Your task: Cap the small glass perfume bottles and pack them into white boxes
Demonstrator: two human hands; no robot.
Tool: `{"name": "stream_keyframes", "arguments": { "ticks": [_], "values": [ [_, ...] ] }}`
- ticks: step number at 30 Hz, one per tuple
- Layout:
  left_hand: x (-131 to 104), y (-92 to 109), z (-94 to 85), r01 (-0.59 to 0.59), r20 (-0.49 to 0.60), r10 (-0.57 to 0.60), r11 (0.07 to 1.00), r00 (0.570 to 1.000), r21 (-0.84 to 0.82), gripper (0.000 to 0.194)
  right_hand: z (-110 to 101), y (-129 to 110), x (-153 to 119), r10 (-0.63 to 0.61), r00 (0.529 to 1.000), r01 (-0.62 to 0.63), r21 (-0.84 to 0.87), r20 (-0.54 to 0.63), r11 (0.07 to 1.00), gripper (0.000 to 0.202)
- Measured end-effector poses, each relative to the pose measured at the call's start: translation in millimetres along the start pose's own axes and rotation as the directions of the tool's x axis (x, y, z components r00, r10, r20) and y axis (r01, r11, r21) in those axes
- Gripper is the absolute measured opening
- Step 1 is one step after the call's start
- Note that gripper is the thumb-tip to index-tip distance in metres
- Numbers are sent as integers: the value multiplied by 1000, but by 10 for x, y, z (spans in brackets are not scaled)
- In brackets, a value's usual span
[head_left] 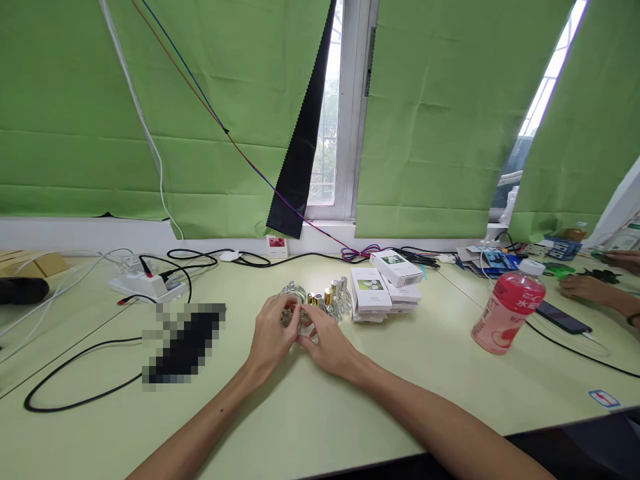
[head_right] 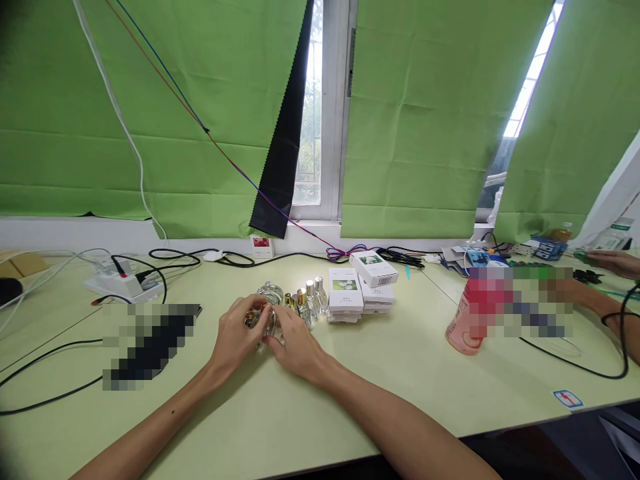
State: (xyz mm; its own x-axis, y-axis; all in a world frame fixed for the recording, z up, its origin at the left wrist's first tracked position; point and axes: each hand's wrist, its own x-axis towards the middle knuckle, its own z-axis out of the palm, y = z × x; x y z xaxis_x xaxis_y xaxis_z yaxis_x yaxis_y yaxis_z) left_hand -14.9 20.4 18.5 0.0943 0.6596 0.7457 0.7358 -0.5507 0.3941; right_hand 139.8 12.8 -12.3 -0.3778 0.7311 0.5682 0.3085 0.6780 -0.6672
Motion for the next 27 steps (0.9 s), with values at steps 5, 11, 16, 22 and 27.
{"name": "stream_keyframes", "arguments": {
  "ticks": [5, 11, 16, 22, 27],
  "values": [
    [-1, -16, 17, 12, -15, -13, 1000, 1000, -14, 14, 2, 8, 2, 1, 1000, -1, 2, 6, 1000, 58],
    [12, -6, -7, 19, -11, -19, 999, 1000, -27, 14, -2, 1, 7, 3, 1000, -3, 2, 6, 1000, 57],
    [14, -4, -3, 26, -8, -26, 999, 1000, -39, 13, -3, -2, 7, 6, 1000, -6, -2, 5, 1000, 57],
    [11, 12, -9, 54, 6, -54, 997, 999, -56, 14, -3, 1, 9, -3, 1000, 3, 12, 5, 1000, 57],
    [7, 6, -9, 58, 5, -58, 996, 998, -63, 14, -8, -7, 9, -2, 1000, 2, 3, 4, 1000, 56]
  ]
}}
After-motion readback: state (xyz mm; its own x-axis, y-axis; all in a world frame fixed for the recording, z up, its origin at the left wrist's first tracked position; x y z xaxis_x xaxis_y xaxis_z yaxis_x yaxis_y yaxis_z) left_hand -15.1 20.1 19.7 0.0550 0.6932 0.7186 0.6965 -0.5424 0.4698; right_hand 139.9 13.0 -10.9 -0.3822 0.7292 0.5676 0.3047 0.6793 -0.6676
